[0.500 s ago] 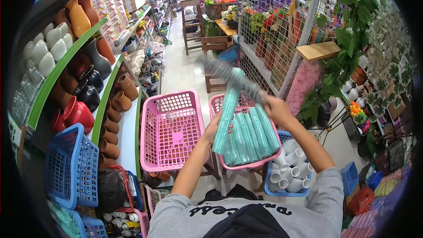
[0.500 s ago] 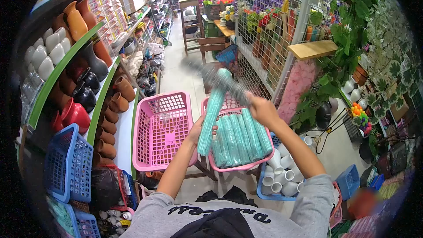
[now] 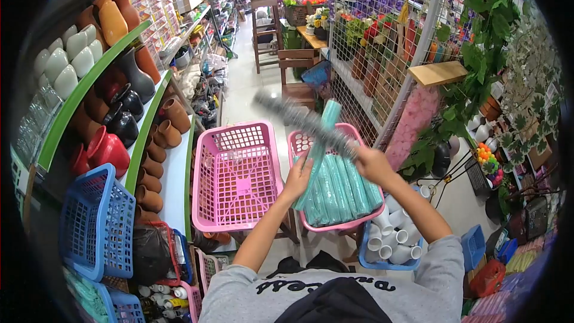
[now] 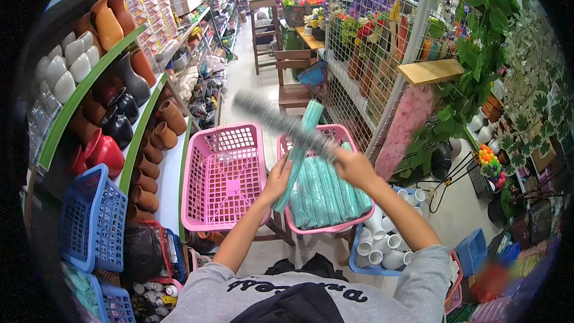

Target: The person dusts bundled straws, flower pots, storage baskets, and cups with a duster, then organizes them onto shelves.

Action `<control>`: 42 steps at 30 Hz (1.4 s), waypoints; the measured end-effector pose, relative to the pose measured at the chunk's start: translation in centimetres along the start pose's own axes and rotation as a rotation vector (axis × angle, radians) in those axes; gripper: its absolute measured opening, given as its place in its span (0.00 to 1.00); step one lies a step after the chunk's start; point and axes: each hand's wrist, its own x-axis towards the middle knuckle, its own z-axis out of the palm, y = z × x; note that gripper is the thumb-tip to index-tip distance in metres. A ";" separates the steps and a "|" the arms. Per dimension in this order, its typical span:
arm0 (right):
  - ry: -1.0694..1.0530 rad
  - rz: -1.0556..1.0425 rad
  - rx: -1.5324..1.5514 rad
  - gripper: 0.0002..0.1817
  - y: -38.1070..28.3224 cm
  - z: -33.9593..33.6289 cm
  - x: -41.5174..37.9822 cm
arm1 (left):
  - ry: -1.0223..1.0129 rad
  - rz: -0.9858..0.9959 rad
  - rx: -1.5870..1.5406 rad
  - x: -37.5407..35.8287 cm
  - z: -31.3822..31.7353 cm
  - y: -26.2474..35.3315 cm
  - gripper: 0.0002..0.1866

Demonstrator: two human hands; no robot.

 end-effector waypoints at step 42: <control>0.091 0.054 0.029 0.26 1.0 5.8 1.3 | -0.095 -0.597 -1.188 -0.6 -4.8 -2.3 0.20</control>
